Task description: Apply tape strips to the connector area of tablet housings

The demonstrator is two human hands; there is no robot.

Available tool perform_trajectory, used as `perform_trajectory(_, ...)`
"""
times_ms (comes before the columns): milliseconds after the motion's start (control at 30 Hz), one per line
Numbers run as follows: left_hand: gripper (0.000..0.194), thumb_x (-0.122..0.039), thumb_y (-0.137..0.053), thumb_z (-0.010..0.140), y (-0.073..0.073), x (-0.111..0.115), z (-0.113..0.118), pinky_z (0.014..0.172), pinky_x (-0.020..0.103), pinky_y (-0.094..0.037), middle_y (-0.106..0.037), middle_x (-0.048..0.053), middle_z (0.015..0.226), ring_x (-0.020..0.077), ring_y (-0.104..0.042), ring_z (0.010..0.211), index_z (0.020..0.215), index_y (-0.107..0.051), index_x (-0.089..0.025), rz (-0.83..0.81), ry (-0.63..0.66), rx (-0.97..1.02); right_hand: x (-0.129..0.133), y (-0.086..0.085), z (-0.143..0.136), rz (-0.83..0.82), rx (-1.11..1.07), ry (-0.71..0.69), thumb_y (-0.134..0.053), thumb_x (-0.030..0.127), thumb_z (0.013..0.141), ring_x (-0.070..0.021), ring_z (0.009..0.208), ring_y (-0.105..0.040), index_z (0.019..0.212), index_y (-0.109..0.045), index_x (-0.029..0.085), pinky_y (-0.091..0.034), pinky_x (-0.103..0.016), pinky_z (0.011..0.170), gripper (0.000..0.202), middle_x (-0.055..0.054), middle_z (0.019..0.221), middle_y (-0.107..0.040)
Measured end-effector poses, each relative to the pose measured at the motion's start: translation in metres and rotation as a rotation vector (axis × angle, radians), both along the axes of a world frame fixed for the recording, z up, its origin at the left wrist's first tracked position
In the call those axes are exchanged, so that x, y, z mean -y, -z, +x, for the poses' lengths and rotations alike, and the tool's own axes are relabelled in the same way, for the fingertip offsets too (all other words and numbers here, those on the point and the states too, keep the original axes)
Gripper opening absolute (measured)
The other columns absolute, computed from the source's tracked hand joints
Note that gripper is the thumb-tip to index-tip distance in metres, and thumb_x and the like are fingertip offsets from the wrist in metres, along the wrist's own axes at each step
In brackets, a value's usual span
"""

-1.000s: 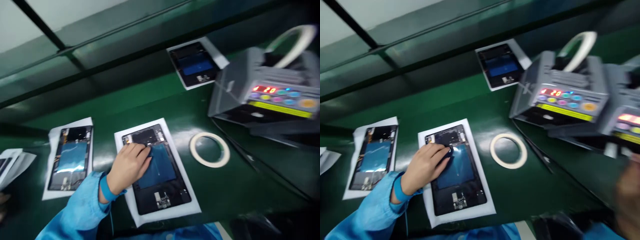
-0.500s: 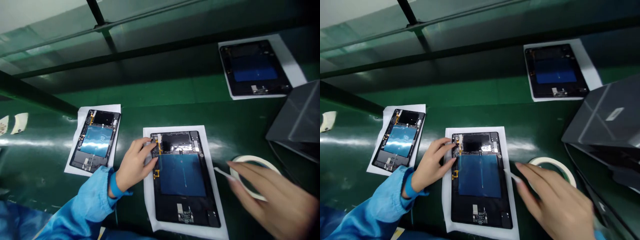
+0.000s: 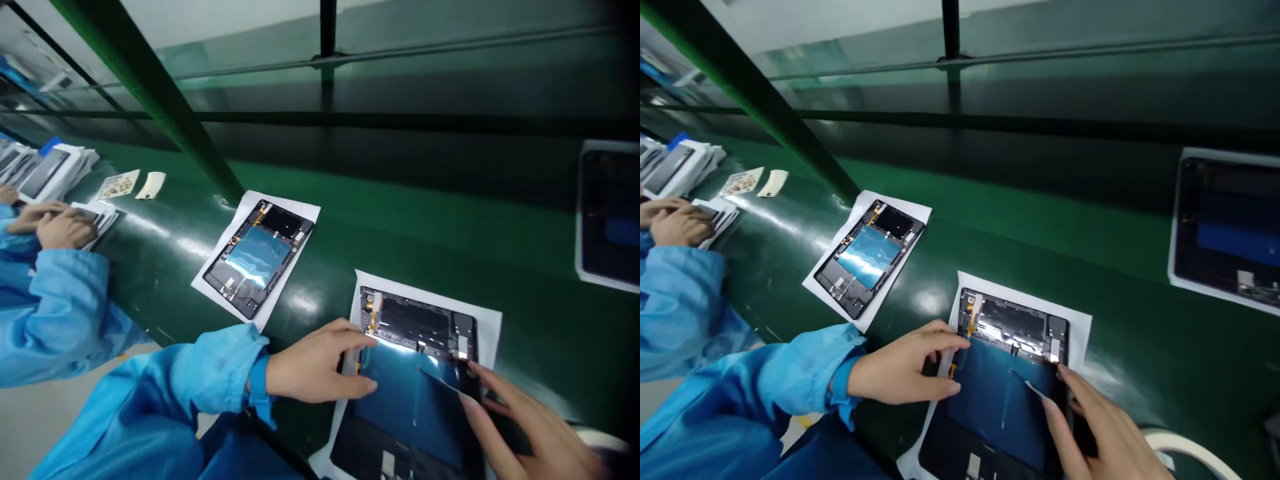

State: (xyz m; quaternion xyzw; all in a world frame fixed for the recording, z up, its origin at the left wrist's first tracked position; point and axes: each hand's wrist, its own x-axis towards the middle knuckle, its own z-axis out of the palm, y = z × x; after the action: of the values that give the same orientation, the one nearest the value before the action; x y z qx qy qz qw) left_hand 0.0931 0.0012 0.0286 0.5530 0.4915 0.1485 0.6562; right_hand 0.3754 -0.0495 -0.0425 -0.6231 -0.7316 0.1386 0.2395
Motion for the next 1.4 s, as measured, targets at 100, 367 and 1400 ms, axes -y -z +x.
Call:
perform_trajectory(100,0.052,-0.029,-0.071,0.075,-0.009,0.005,-0.004,0.103,0.04,-0.039,-0.041,0.01,0.139,0.0252,-0.047,0.123,0.125,-0.056,-0.023,-0.009,-0.174,0.057,0.001,0.001,0.0,-0.003,-0.002,0.003,-0.043,0.057,0.092,-0.0201,0.079,-0.066,0.125,-0.056,0.022,-0.051,-0.032,0.069,0.05,-0.007,0.113,-0.065)
perform_trajectory(367,0.042,-0.031,-0.074,0.075,-0.011,0.025,-0.007,0.093,0.033,-0.043,-0.061,0.004,0.112,0.0171,-0.058,0.102,0.113,-0.06,-0.02,-0.57,-0.345,0.335,-0.008,-0.004,-0.005,0.115,0.061,-0.02,-0.041,0.059,0.092,-0.0172,0.073,-0.067,0.115,-0.061,0.019,-0.05,-0.027,0.055,0.051,-0.006,0.105,-0.069)
perform_trajectory(1400,0.046,-0.053,-0.045,0.088,-0.022,-0.213,-0.111,0.099,0.036,-0.04,-0.062,0.009,0.118,0.0277,-0.055,0.111,0.108,-0.066,-0.017,0.741,0.149,-1.156,-0.02,-0.006,-0.014,0.275,0.025,-0.245,-0.043,0.039,0.096,-0.0193,0.093,-0.066,0.112,-0.059,0.019,-0.055,-0.031,0.078,0.031,-0.008,0.104,-0.068)
